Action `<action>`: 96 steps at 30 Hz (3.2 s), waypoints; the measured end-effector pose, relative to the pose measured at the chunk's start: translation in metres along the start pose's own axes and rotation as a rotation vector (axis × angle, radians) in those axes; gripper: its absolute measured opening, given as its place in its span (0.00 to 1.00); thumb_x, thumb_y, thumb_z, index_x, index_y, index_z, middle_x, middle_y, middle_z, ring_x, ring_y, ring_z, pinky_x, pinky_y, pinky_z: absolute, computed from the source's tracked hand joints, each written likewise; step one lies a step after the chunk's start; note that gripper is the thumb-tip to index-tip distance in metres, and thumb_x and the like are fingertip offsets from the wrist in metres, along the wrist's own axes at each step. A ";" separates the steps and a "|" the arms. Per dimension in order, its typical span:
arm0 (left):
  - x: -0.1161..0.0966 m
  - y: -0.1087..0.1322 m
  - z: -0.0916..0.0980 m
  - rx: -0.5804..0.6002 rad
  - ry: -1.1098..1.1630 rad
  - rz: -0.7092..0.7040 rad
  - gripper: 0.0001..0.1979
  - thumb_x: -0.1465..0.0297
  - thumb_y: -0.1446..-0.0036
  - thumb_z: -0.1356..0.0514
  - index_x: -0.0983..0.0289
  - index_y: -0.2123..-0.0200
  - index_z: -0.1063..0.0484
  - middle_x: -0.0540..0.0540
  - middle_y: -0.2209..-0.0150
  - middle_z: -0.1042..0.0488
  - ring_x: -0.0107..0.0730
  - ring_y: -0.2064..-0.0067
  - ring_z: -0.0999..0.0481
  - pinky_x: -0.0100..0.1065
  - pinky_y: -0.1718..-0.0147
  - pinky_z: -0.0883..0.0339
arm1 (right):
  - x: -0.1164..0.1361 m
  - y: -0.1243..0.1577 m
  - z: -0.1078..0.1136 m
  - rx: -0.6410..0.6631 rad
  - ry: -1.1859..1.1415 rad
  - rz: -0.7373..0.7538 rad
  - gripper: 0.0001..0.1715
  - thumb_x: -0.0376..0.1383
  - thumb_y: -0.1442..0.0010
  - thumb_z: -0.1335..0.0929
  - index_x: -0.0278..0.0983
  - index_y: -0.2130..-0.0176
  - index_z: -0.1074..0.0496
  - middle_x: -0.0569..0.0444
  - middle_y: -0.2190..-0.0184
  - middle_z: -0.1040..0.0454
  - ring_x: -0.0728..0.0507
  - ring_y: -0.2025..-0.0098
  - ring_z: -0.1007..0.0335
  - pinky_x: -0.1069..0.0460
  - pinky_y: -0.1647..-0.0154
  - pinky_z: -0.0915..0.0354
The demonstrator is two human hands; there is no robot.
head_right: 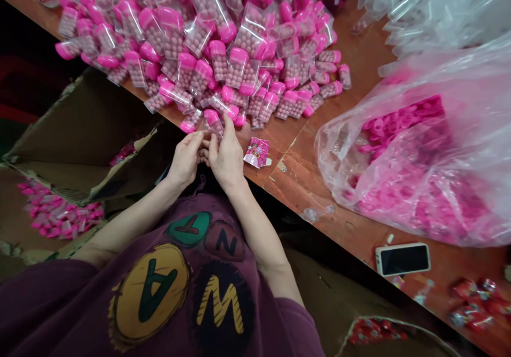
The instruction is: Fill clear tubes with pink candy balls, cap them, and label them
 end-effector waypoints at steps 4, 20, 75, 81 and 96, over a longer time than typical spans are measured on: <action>0.001 0.007 -0.003 0.130 -0.004 -0.073 0.17 0.60 0.38 0.30 0.64 0.52 0.24 0.49 0.70 0.25 0.20 0.81 0.31 0.25 0.83 0.41 | -0.007 0.024 0.018 -0.008 -0.120 0.039 0.26 0.39 0.28 0.36 0.37 0.34 0.36 0.43 0.38 0.24 0.41 0.39 0.24 0.44 0.38 0.26; 0.014 0.042 -0.039 0.418 -0.540 -0.199 0.13 0.61 0.33 0.37 0.64 0.66 0.22 0.49 0.76 0.30 0.24 0.76 0.32 0.27 0.75 0.39 | -0.047 0.092 0.085 -0.233 0.211 -0.089 0.17 0.27 0.38 0.36 0.36 0.50 0.29 0.51 0.61 0.27 0.45 0.65 0.32 0.49 0.61 0.29; 0.009 0.017 -0.070 0.347 -0.417 0.066 0.19 0.68 0.37 0.30 0.66 0.79 0.27 0.48 0.83 0.34 0.17 0.85 0.46 0.27 0.85 0.59 | -0.079 0.082 0.090 -0.160 0.559 0.414 0.19 0.41 0.23 0.40 0.41 0.58 0.23 0.51 0.66 0.25 0.43 0.62 0.33 0.43 0.53 0.43; 0.005 -0.001 -0.068 0.049 -0.255 0.104 0.18 0.77 0.34 0.37 0.66 0.79 0.30 0.46 0.85 0.37 0.18 0.87 0.44 0.26 0.87 0.61 | -0.079 0.069 0.090 -0.203 0.594 0.471 0.16 0.39 0.23 0.38 0.38 0.53 0.21 0.51 0.66 0.24 0.44 0.62 0.32 0.46 0.55 0.43; -0.001 0.022 -0.054 0.221 -0.041 0.194 0.16 0.68 0.39 0.27 0.68 0.74 0.26 0.48 0.80 0.32 0.15 0.83 0.40 0.24 0.84 0.55 | -0.036 0.067 0.082 -0.208 -0.562 -0.374 0.24 0.56 0.41 0.24 0.41 0.56 0.19 0.55 0.60 0.19 0.45 0.57 0.22 0.47 0.49 0.26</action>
Point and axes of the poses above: each hand's wrist, its own y-axis away from the middle knuckle, its own z-axis out of the back of the hand, x = y × z, the point moved 1 cm from there along -y, towards the middle knuckle
